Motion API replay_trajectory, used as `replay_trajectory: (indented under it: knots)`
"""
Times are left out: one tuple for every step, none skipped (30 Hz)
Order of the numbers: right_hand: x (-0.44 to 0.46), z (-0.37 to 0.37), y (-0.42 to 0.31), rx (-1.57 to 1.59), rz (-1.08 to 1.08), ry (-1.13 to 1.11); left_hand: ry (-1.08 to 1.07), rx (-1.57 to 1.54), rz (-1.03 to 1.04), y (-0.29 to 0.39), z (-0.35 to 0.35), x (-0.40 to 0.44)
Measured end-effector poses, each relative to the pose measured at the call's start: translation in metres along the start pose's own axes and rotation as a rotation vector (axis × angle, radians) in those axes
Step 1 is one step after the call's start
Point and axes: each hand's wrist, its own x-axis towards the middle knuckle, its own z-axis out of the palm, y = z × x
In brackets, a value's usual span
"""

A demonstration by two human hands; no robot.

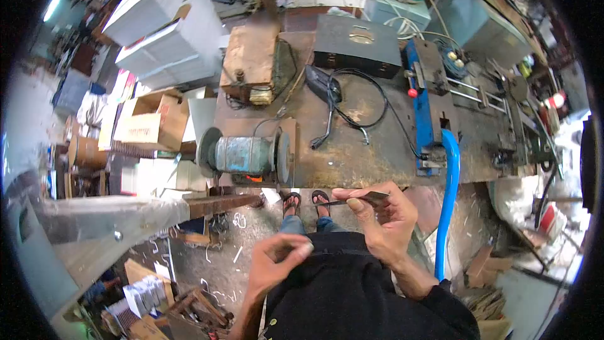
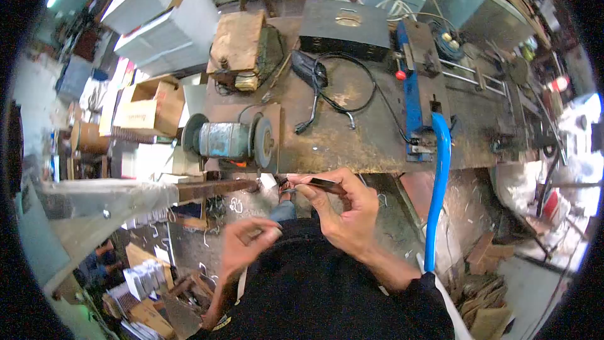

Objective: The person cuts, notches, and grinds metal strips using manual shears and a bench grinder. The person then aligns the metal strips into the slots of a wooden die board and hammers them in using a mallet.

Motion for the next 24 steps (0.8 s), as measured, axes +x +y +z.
replay_trajectory:
  knots:
    - [0.002, -0.001, -0.002, 0.0, -0.01, 0.026, -0.024, 0.015, 0.001, 0.019, 0.0, 0.006]
    - [0.004, -0.001, -0.003, -0.084, -0.156, -0.021, 0.055, 0.096, 0.244, 0.041, 0.001, 0.012]
    - [0.007, 0.0, -0.003, -0.168, -0.302, -0.072, 0.136, 0.174, 0.49, 0.064, 0.003, 0.016]
    - [0.011, 0.002, -0.008, -0.235, -0.404, -0.087, 0.126, 0.185, 0.495, 0.087, 0.01, 0.017]
    - [0.011, 0.005, -0.01, -0.229, -0.409, -0.08, 0.116, 0.162, 0.611, 0.108, 0.019, 0.017]
    - [0.011, 0.008, -0.012, -0.27, -0.459, -0.126, 0.109, 0.138, 0.725, 0.12, 0.02, 0.019]
    - [0.01, 0.012, -0.014, -0.312, -0.506, -0.175, 0.11, 0.143, 0.726, 0.123, 0.013, 0.025]
    - [0.008, 0.016, -0.018, -0.37, -0.508, -0.175, -0.031, 0.238, 0.846, 0.122, 0.002, 0.032]
    - [0.006, 0.019, -0.022, -0.368, -0.508, -0.171, -0.176, 0.332, 0.963, 0.119, -0.006, 0.037]
    - [0.003, 0.022, -0.026, -0.451, -0.501, -0.171, -0.166, 0.302, 0.923, 0.114, -0.01, 0.039]
    - [0.0, 0.025, -0.03, -0.535, -0.491, -0.17, -0.174, 0.306, 0.918, 0.108, -0.013, 0.042]
    - [-0.003, 0.028, -0.034, -0.533, -0.489, -0.16, -0.195, 0.183, 0.847, 0.101, -0.015, 0.045]
    - [-0.005, 0.033, -0.037, -0.546, -0.453, -0.146, -0.216, 0.061, 0.773, 0.096, -0.016, 0.047]
    - [-0.007, 0.036, -0.039, -0.56, -0.417, -0.132, -0.251, -0.051, 0.662, 0.093, -0.017, 0.045]
    - [-0.009, 0.038, -0.04, -0.56, -0.416, -0.123, -0.259, -0.048, 0.66, 0.088, -0.016, 0.046]
    - [-0.01, 0.038, -0.041, -0.564, -0.378, -0.126, -0.253, -0.145, 0.661, 0.082, -0.015, 0.049]
    - [-0.01, 0.04, -0.041, -0.566, -0.34, -0.132, -0.245, -0.242, 0.662, 0.077, -0.016, 0.053]
    - [-0.009, 0.041, -0.038, -0.567, -0.341, -0.13, -0.278, -0.235, 0.708, 0.073, -0.018, 0.056]
    - [-0.009, 0.042, -0.034, -0.543, -0.314, -0.108, -0.279, -0.236, 0.705, 0.072, -0.018, 0.055]
    - [-0.01, 0.043, -0.029, -0.52, -0.285, -0.085, -0.26, -0.277, 0.625, 0.071, -0.017, 0.053]
    - [-0.01, 0.045, -0.026, -0.522, -0.28, -0.082, -0.242, -0.316, 0.544, 0.069, -0.017, 0.05]
    - [-0.009, 0.047, -0.024, -0.464, -0.13, -0.058, -0.246, -0.317, 0.539, 0.067, -0.018, 0.049]
    - [-0.007, 0.049, -0.021, -0.404, 0.019, -0.033, -0.22, -0.294, 0.522, 0.064, -0.019, 0.05]
    - [-0.004, 0.049, -0.015, -0.361, 0.021, -0.042, -0.195, -0.27, 0.504, 0.062, -0.019, 0.05]
